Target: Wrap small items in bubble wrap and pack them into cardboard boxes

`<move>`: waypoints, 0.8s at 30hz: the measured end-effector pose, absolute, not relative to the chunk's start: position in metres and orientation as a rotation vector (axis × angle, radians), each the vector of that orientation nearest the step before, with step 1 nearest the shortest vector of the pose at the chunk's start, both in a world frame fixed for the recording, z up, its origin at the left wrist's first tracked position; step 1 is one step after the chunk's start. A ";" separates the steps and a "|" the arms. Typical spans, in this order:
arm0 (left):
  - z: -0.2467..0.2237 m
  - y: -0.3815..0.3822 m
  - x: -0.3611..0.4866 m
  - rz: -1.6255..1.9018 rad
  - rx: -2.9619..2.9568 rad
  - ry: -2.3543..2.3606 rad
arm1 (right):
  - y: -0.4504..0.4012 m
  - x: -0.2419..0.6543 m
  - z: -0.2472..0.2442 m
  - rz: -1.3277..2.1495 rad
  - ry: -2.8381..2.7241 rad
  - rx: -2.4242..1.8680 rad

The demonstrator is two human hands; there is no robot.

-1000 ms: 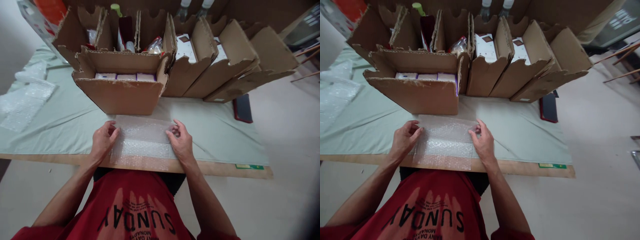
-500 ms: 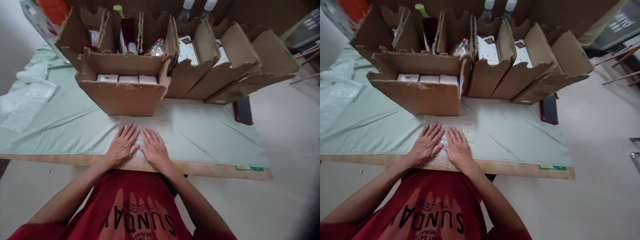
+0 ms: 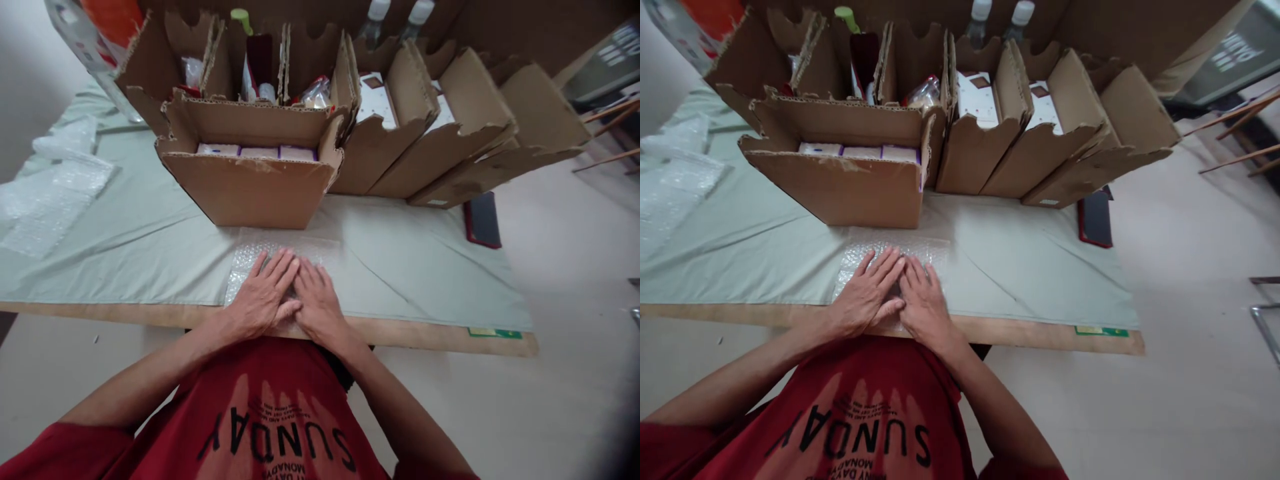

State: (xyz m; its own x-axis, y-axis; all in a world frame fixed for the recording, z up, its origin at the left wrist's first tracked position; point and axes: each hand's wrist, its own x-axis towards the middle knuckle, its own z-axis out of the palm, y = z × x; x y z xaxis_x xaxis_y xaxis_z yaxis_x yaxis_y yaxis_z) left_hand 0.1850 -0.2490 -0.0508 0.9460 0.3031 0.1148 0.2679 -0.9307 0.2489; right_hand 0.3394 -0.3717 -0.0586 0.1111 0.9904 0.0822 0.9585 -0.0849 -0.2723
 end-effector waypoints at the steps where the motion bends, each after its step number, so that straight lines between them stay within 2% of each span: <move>1: -0.055 -0.246 0.182 0.182 2.880 0.436 | -0.370 0.339 -0.061 0.219 -1.957 -2.123; 4: -0.065 -0.233 0.161 0.124 2.905 0.546 | -0.386 0.360 -0.067 0.187 -1.857 -2.261; 8: -0.063 -0.226 0.123 0.211 2.891 0.716 | -0.439 0.398 -0.061 -0.042 -1.684 -2.395; 12: -0.047 -0.237 0.098 0.221 2.887 0.530 | -0.477 0.393 -0.045 0.024 -1.875 -2.177; 16: -0.045 -0.248 0.095 0.133 2.908 0.324 | -0.476 0.370 -0.044 0.108 -2.048 -2.033; 24: -0.054 -0.259 0.089 0.209 2.906 0.340 | -0.471 0.358 -0.051 -0.063 -1.921 -1.904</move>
State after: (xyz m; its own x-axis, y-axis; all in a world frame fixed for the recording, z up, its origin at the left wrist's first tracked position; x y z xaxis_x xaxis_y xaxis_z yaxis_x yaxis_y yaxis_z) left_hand 0.0887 -0.2588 -0.0544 0.9634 0.2418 0.1158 0.2124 -0.9518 0.2212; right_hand 0.3581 -0.4710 -0.0513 0.0377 0.9428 0.3311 0.9624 0.0550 -0.2661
